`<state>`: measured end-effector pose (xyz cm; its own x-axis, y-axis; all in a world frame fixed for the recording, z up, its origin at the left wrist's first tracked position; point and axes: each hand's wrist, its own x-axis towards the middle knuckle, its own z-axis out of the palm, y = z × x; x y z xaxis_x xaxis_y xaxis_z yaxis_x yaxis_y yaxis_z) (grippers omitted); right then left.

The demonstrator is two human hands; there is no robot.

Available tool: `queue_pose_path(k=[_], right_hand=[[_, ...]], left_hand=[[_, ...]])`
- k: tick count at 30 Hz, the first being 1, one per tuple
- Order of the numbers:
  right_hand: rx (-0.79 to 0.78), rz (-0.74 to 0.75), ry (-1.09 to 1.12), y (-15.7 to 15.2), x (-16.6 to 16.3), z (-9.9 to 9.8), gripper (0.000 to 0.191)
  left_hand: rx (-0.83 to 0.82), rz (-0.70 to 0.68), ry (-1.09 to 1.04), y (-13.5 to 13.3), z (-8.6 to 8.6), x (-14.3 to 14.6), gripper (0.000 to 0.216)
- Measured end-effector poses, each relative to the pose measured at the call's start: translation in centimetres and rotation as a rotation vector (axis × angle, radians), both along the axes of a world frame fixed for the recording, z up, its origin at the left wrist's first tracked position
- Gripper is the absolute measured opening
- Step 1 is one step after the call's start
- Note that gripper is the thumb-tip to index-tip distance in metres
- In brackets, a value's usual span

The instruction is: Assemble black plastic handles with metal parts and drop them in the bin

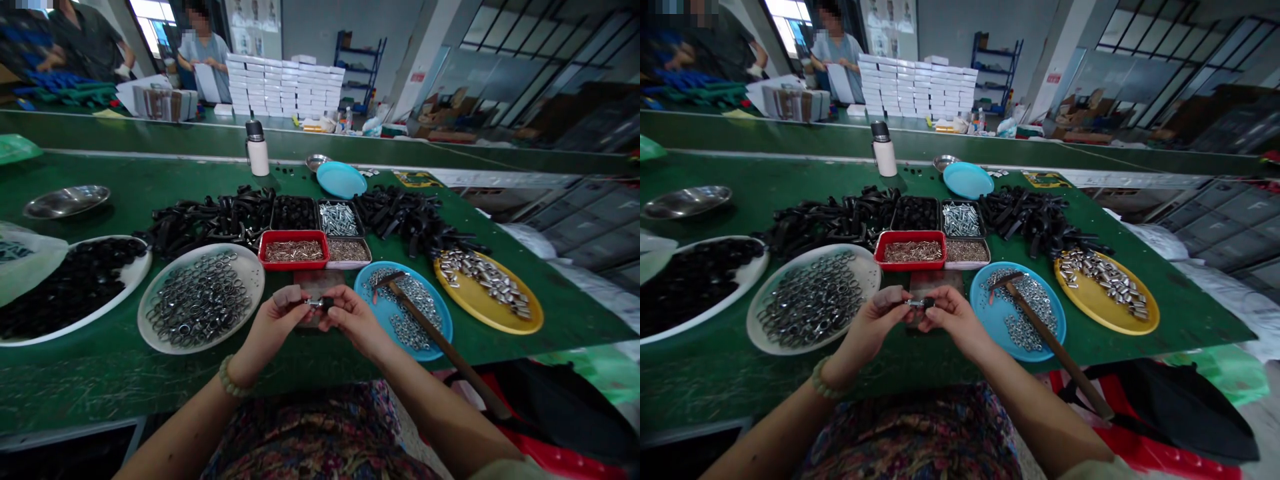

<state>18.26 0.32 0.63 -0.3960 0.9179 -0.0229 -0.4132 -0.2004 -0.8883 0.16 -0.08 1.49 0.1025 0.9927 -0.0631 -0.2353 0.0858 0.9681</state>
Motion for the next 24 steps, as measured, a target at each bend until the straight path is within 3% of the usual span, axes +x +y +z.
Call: queue_pose_path(k=[5, 10, 15, 19, 24], right_hand=[[0.083, 0.015, -0.038, -0.9, 0.5, 0.2, 0.031], [0.217, 0.062, -0.101, -2.2, 0.8, 0.5, 0.029], [0.471, -0.008, -0.287, -3.5, 1.7, 1.8, 0.016], [0.668, -0.010, -0.449, -4.1, 2.6, 3.1, 0.019], [0.640, 0.008, -0.440, -4.9, 2.9, 3.8, 0.018]], left_hand=[[0.093, -0.028, -0.004, -1.1, 0.7, 0.6, 0.025], [0.343, -0.124, 0.136, -2.4, 1.9, 1.2, 0.017], [0.520, -0.117, 0.268, -3.6, 2.8, 1.5, 0.017], [0.590, -0.120, 0.297, -4.3, 2.8, 1.6, 0.017], [0.617, -0.150, 0.352, -4.9, 4.0, 1.8, 0.019]])
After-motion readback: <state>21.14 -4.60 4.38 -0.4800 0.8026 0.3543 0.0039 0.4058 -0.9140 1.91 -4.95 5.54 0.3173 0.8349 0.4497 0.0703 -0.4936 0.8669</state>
